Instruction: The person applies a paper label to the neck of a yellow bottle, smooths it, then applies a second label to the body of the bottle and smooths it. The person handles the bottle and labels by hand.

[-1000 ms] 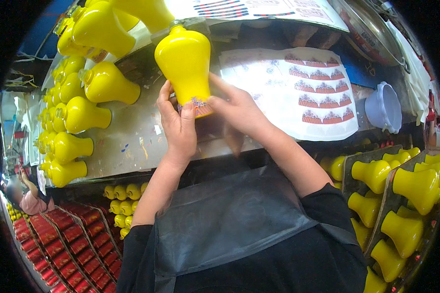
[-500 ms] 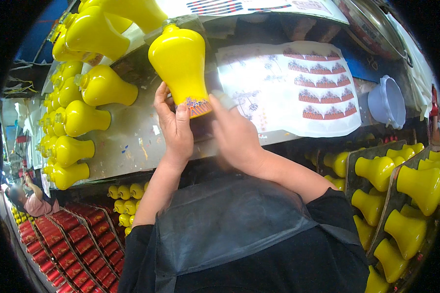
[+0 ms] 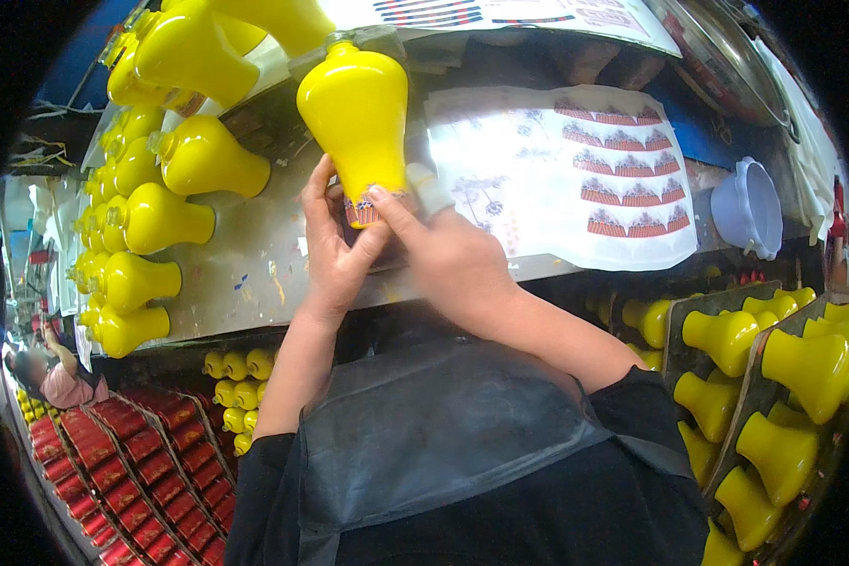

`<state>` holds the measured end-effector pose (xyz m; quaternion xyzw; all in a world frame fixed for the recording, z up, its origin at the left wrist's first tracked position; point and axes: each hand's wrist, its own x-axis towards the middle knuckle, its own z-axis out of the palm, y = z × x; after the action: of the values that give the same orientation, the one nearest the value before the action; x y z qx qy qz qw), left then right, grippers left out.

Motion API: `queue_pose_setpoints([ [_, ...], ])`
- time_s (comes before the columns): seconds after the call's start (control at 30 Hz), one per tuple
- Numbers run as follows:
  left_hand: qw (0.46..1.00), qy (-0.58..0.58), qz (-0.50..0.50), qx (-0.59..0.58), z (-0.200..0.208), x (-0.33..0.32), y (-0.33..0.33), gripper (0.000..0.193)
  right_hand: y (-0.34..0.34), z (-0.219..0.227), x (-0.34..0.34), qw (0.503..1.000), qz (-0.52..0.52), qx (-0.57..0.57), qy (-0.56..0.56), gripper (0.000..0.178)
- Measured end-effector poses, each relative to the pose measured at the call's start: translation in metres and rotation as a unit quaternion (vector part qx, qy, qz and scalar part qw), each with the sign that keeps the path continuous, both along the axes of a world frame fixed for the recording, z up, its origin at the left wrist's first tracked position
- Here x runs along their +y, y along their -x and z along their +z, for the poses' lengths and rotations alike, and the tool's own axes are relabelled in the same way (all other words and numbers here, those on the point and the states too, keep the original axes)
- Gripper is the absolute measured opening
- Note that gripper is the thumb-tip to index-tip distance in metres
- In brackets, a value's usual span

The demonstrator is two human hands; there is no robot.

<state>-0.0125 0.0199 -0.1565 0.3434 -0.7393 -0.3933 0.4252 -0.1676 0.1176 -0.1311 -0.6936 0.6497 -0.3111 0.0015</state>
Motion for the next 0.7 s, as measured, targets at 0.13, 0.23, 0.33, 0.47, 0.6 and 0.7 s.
queue_pose_setpoints([
  [0.13, 0.997, 0.044, 0.024, -0.060, -0.002, -0.004, -0.006, 0.082, 0.001, 0.004, 0.001, 0.999, 0.003, 0.030, -0.009, 0.061],
  [0.23, 0.990, 0.116, 0.045, -0.067, -0.002, -0.008, -0.005, 0.077, -0.001, 0.005, 0.003, 0.998, 0.005, 0.059, -0.009, 0.061],
  [0.33, 0.976, 0.195, 0.052, -0.080, 0.004, -0.010, -0.008, 0.074, -0.002, 0.005, 0.003, 0.998, 0.004, 0.065, -0.011, 0.063],
  [0.47, 0.969, 0.228, 0.054, -0.083, 0.011, -0.008, -0.009, 0.074, 0.001, 0.004, -0.001, 0.998, 0.010, 0.052, 0.030, 0.062],
  [0.6, 0.989, 0.124, 0.065, -0.036, 0.010, -0.001, -0.005, 0.072, 0.007, 0.009, -0.009, 0.995, 0.016, -0.064, 0.070, 0.058],
  [0.7, 0.990, 0.111, 0.074, -0.051, 0.007, -0.001, -0.006, 0.072, 0.017, 0.016, -0.010, 0.990, -0.041, -0.136, 0.004, 0.046],
])
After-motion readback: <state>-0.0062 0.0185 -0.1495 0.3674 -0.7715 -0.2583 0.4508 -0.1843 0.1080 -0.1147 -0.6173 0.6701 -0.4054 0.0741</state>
